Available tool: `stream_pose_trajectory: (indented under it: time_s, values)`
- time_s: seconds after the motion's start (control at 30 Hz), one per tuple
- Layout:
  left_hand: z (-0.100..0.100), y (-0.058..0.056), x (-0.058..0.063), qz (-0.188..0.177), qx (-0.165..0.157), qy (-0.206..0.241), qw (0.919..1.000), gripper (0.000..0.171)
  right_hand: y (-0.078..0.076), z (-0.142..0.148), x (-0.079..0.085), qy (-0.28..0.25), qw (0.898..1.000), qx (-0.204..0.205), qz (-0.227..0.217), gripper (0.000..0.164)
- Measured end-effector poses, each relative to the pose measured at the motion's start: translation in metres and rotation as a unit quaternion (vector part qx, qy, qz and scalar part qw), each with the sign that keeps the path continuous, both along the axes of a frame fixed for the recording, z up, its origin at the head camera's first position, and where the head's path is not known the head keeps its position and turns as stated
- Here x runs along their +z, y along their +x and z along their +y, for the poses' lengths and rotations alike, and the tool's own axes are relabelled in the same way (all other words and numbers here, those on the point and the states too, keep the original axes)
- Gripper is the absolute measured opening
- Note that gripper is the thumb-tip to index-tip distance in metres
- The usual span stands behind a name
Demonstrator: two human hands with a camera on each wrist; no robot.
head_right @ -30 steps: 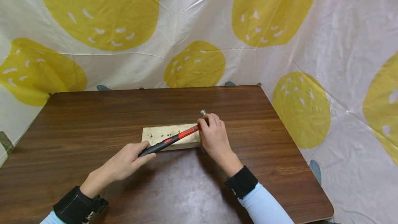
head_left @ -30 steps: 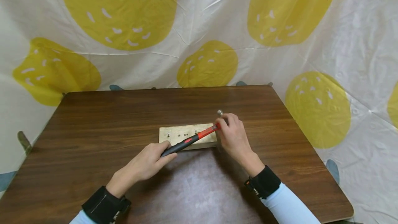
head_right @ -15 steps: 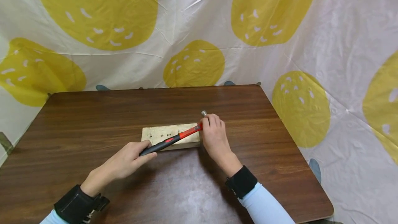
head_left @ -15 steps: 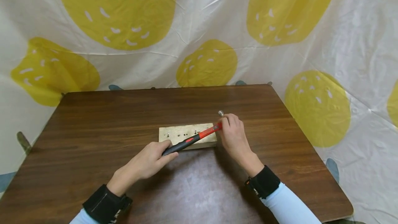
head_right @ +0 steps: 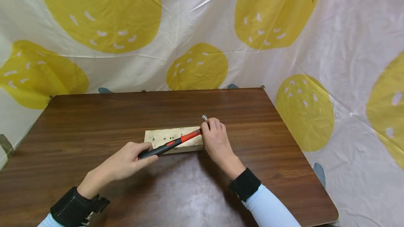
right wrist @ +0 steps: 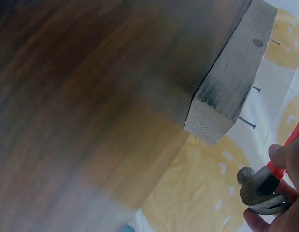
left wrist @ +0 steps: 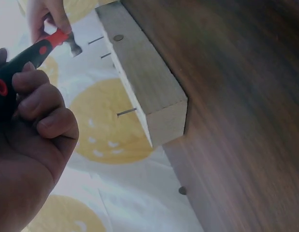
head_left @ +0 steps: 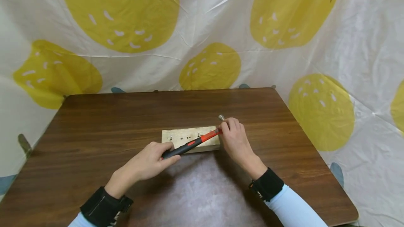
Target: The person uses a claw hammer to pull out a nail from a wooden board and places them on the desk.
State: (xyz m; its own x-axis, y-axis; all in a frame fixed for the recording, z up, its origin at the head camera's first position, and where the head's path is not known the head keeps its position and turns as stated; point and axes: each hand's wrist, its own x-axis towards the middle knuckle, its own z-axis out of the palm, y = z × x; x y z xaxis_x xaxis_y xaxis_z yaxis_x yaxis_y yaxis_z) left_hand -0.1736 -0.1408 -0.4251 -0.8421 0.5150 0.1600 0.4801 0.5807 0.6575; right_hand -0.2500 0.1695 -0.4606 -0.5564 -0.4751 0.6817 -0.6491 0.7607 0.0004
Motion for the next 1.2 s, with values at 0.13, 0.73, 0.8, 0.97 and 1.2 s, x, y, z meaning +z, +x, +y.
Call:
stream_pose_trajectory:
  time_s: [0.13,0.73,0.8,0.97,1.2]
  values:
    - [-0.001,0.001,0.003,-0.002,-0.005,0.004,1.0,0.03,0.001,0.001,0.0,0.003,1.0,0.008,0.0,0.024]
    - [-0.018,-0.005,0.005,0.097,0.062,0.092,0.989,0.041,0.001,0.006,0.0,-0.022,0.998,0.05,-0.012,0.027]
    - [-0.019,-0.005,0.005,0.096,0.077,0.083,0.9889,0.033,0.002,0.006,0.0,-0.035,0.997,0.059,-0.025,0.026]
    - [-0.02,-0.007,0.003,0.078,0.095,0.063,0.9904,0.011,0.004,0.003,0.002,-0.066,0.992,0.083,-0.061,0.021]
    - [-0.018,-0.008,0.001,0.081,0.095,0.062,0.9903,0.008,0.008,-0.004,0.007,-0.12,0.981,0.116,-0.099,0.023]
